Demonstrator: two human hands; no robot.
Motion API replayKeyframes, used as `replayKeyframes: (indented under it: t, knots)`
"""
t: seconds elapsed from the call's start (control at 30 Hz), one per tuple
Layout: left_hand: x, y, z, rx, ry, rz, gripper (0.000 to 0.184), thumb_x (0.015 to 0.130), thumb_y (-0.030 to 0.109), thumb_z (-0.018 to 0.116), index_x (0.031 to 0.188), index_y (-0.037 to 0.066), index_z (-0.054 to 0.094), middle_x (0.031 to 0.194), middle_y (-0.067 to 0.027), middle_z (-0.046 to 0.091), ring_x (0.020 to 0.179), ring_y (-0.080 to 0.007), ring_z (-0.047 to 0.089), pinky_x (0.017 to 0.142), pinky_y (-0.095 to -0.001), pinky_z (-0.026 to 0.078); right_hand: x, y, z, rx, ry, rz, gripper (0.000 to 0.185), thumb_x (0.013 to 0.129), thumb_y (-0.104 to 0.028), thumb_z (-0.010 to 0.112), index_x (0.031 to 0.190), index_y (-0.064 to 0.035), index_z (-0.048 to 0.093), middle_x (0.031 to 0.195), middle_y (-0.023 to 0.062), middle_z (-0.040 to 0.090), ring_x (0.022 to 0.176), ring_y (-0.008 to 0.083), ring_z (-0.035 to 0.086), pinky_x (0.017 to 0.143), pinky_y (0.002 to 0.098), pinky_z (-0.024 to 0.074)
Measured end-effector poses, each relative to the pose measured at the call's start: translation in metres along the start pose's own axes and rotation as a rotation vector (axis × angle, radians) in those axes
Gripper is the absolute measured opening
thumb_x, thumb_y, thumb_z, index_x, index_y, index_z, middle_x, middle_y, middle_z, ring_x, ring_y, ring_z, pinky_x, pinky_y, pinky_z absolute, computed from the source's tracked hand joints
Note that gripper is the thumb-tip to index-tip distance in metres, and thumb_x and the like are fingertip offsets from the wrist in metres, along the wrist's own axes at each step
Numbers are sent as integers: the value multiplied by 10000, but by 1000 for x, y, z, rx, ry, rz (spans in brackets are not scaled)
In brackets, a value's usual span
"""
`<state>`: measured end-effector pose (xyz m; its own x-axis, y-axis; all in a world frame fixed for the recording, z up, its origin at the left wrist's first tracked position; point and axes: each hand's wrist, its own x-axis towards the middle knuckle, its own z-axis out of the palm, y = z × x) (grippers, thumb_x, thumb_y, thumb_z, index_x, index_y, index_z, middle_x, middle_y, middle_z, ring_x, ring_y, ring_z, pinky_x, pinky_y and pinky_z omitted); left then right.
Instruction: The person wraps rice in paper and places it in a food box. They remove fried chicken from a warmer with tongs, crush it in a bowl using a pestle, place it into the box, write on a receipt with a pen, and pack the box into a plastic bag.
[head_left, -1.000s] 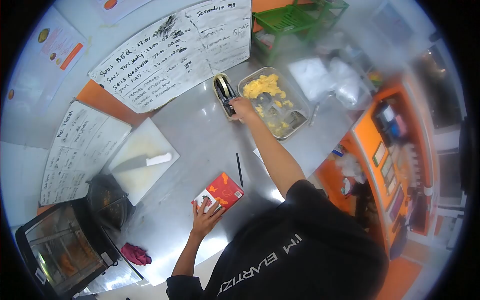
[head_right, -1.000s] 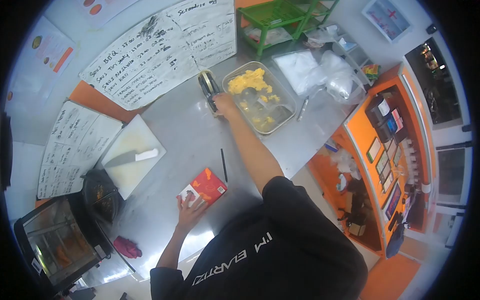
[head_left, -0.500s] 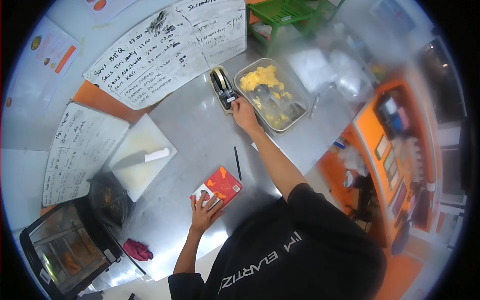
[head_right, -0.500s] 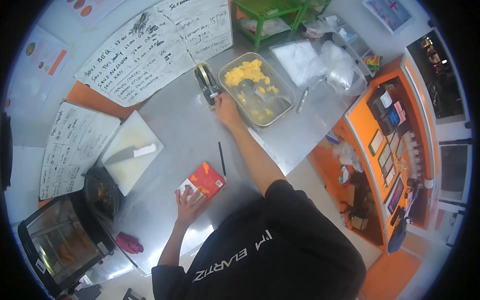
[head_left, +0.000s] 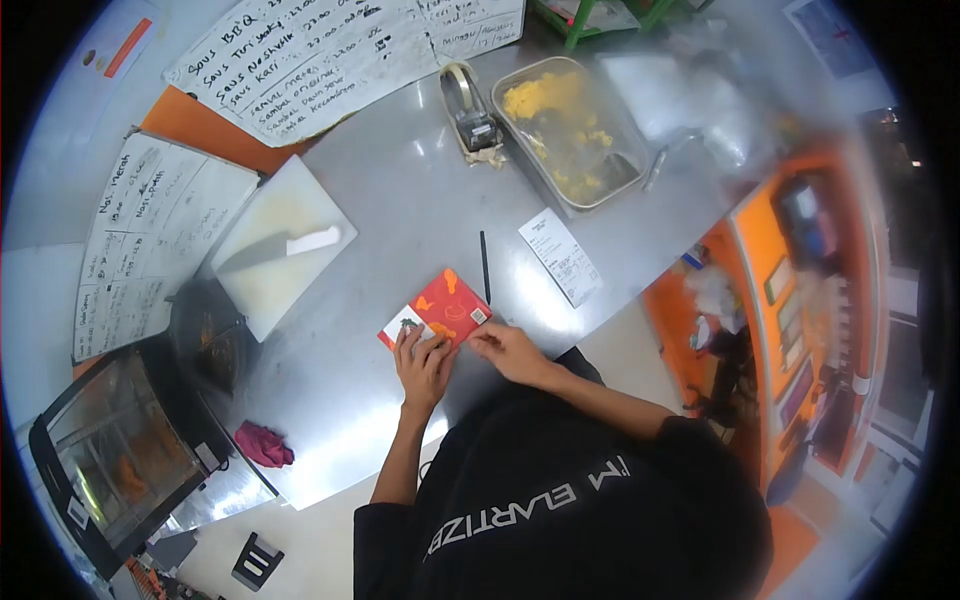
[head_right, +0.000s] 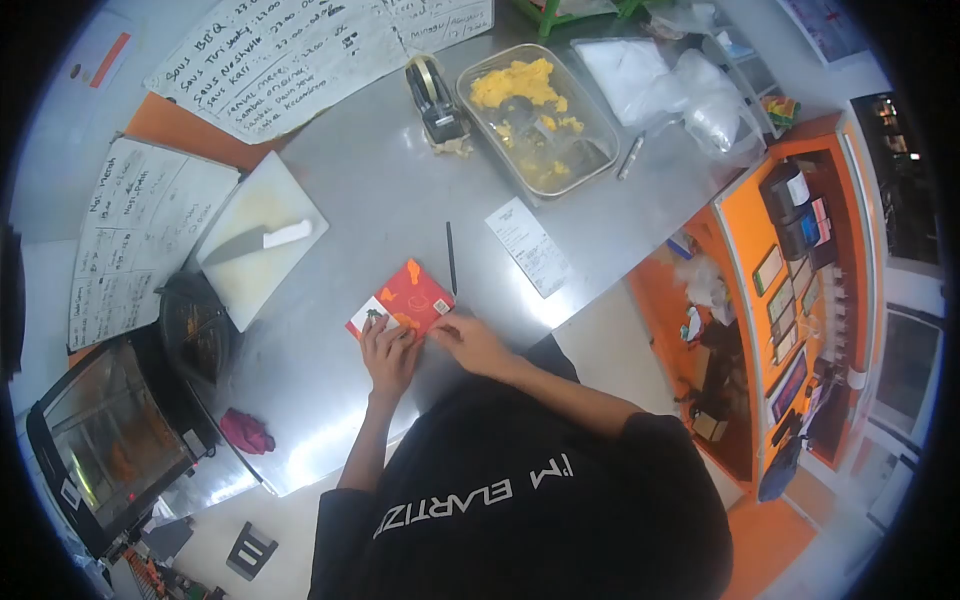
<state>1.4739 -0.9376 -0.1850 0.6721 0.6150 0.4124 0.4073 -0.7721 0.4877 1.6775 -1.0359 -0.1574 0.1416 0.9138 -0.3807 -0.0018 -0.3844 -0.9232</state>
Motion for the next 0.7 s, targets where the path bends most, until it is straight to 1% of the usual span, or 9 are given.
replayKeyframes:
  t: [0.07,0.17,0.27,0.4,0.5,0.57,0.67,0.7]
  knots:
    - [-2,-3,3,9,-5,-6,345,795,137,889,1067,143,677,1201,-14,692,1304,-304,579,1180,-594,379,-1,4,22,-34,3,-56,229,1051,-120,653,1234,12,621,919,67,701,842,120,658,776,296,543]
    - [-5,-3,2,-26,-9,-22,344,794,137,891,1067,133,684,1203,-11,702,1292,-290,588,1193,-590,369,2,-1,39,133,167,-113,338,1046,-93,649,1355,-1,546,902,72,713,815,131,672,761,293,545]
    - [-5,-6,0,-70,-2,-19,362,793,125,889,1096,136,691,1208,-12,698,1294,-283,586,1199,-589,365,2,9,47,136,204,-125,458,1041,-70,647,1453,-17,456,913,75,718,821,136,682,767,293,547]
    - [-4,-7,-4,-39,-32,48,381,807,105,872,1153,160,721,1213,-13,683,1300,-273,577,1205,-583,358,1,8,50,126,224,-102,537,1040,-66,651,1516,-19,406,921,92,717,844,139,683,791,302,556]
    - [-2,-1,-7,-28,-69,19,367,825,93,852,1165,181,747,1212,-14,671,1304,-268,571,1205,-586,351,0,12,52,155,219,-119,653,1038,-63,656,1601,-33,327,918,104,714,858,141,684,800,312,559]
    - [2,3,-9,-35,-81,-16,340,829,102,848,1148,176,758,1205,-20,667,1298,-279,570,1201,-588,349,1,17,51,151,215,-147,746,1033,-57,662,1658,-56,254,916,118,713,860,151,686,804,322,564]
    - [10,13,-15,-70,-105,-67,307,824,87,847,1110,156,757,1206,-35,662,1293,-297,575,1202,-583,351,1,16,41,-7,189,-171,821,1022,-49,670,1689,-96,194,895,122,714,828,175,695,807,331,568]
    - [12,15,-16,-81,-112,-85,298,821,77,847,1095,148,755,1209,-41,661,1292,-303,577,1203,-580,352,2,19,39,-19,191,-151,825,1014,-52,679,1687,-100,203,888,125,715,820,186,700,797,336,570]
